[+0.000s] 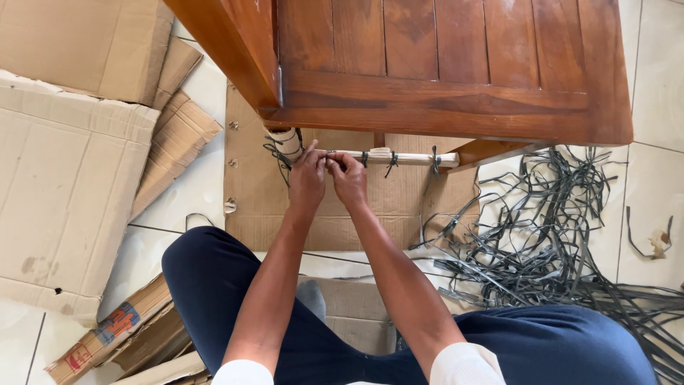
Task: Strapping wooden chair components with plastic ties for shipping.
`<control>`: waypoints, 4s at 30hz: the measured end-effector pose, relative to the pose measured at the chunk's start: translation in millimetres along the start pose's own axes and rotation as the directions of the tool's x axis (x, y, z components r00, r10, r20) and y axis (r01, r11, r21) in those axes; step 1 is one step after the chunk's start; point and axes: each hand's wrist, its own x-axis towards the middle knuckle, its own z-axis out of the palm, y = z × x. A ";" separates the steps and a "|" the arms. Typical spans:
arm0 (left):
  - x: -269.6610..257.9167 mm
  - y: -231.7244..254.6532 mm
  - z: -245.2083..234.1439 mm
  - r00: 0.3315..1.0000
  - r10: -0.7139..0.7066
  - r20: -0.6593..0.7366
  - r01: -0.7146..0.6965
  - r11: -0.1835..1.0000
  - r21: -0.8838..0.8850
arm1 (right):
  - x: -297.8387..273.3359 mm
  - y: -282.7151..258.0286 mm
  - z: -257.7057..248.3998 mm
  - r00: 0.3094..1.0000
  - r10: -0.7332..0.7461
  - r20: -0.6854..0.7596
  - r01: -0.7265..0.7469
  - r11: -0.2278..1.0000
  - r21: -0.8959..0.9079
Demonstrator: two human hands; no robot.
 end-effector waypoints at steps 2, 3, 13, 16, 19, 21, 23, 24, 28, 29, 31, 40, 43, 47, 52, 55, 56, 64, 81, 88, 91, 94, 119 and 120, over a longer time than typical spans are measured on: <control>2.2 0.3 -2.6 1.000 0.019 0.008 -0.019 1.000 0.015 | 1.1 3.5 -0.8 1.000 0.000 0.004 0.000 1.000 0.018; 3.1 0.4 -3.6 0.999 0.037 0.017 -0.037 0.999 0.029 | 1.6 5.5 -1.4 1.000 0.000 0.008 -0.001 0.999 0.036; 4.9 -0.4 -3.4 1.000 0.023 0.018 -0.024 0.999 0.048 | 5.4 14.7 -5.0 0.997 -0.005 0.075 -0.005 0.992 0.127; 4.0 -3.0 -0.3 0.999 0.050 -0.010 -0.049 0.997 0.057 | 4.1 10.4 -5.9 0.995 0.020 0.095 -0.036 0.986 0.166; 4.1 -0.3 -1.7 0.998 0.060 -0.012 -0.059 0.995 0.082 | 1.8 6.7 -5.3 0.996 0.050 0.076 -0.060 0.988 0.142; 4.3 1.6 -2.6 1.000 0.028 0.001 -0.028 0.996 0.085 | 1.0 8.5 -3.7 0.996 0.061 0.059 -0.069 0.988 0.141; 4.1 2.2 -3.5 1.000 0.028 0.001 -0.028 0.995 0.096 | 1.2 16.4 -2.7 0.998 0.024 0.055 -0.033 0.984 0.175; 4.0 2.8 -3.5 1.000 0.030 0.001 -0.030 0.994 0.105 | 1.4 20.4 -2.7 0.999 -0.013 0.048 0.003 0.978 0.207; 5.5 0.2 0.9 1.000 -0.002 0.004 0.002 0.992 0.123 | -3.3 23.9 -4.6 0.999 -0.010 0.034 0.004 0.984 0.175; 5.3 -1.6 2.4 1.000 0.009 -0.003 -0.009 0.989 0.145 | -5.4 24.3 -4.0 1.000 -0.009 0.015 0.007 0.989 0.149; 4.9 -2.6 3.5 1.000 0.021 -0.009 -0.019 0.986 0.167 | -9.2 24.4 -3.0 1.000 -0.008 -0.005 0.009 0.992 0.122; 6.5 1.2 2.2 0.998 0.054 -0.009 -0.052 0.978 0.200 | -25.8 9.8 1.5 0.996 0.022 -0.091 -0.027 0.998 -0.049; 5.0 -1.1 1.7 0.999 0.053 -0.010 -0.050 0.985 0.165 | -35.9 9.7 5.3 0.993 -0.017 -0.115 0.012 0.999 -0.046; 2.6 2.3 -1.9 0.998 0.057 -0.008 -0.054 0.983 0.173 | -58.7 12.2 5.9 0.994 0.002 -0.114 -0.014 0.994 -0.108; -6.0 7.1 -6.6 0.995 0.101 -0.016 -0.097 0.981 0.167 | -89.6 21.6 3.5 0.997 -0.056 -0.060 0.040 0.970 -0.239; -14.3 9.7 -8.7 0.988 0.151 -0.029 -0.146 0.982 0.121 | -105.4 26.5 -3.4 0.998 -0.059 -0.020 0.053 0.971 -0.232; -17.1 11.6 -9.0 0.990 0.140 -0.027 -0.136 0.985 0.109 | -109.4 25.6 -6.6 0.998 -0.069 0.001 0.067 0.965 -0.254; -48.3 42.0 -15.0 0.995 0.092 -0.026 -0.089 0.991 0.096 | -134.2 41.7 -48.7 0.999 0.048 0.007 -0.044 0.953 -0.299; -101.1 97.4 23.8 0.957 0.174 0.230 -0.177 0.984 -0.009 | -185.9 114.5 -227.8 0.902 0.428 -0.055 -0.220 0.345 -0.912; -99.5 125.9 39.9 0.961 0.222 0.162 -0.212 0.974 -0.078 | -198.1 160.6 -275.6 0.831 0.502 -0.241 -0.488 0.448 -0.749; -94.7 149.7 30.9 0.983 0.182 0.036 -0.177 0.978 -0.113 | -183.3 213.9 -318.0 0.773 0.521 -0.363 -0.594 0.390 -0.703; -91.8 176.1 7.5 0.971 0.200 -0.133 -0.216 0.969 -0.118 | -167.3 224.3 -353.5 0.715 0.659 -0.234 -0.468 0.201 -0.861; -37.0 214.2 -48.9 0.925 0.287 -0.249 -0.327 0.935 -0.137 | -46.9 -174.0 -360.1 0.957 -0.263 -0.118 0.234 0.948 -0.218; -32.6 211.0 -49.3 0.927 0.285 -0.244 -0.322 0.938 -0.129 | -41.0 -169.5 -359.4 0.958 -0.271 -0.091 0.257 0.956 -0.143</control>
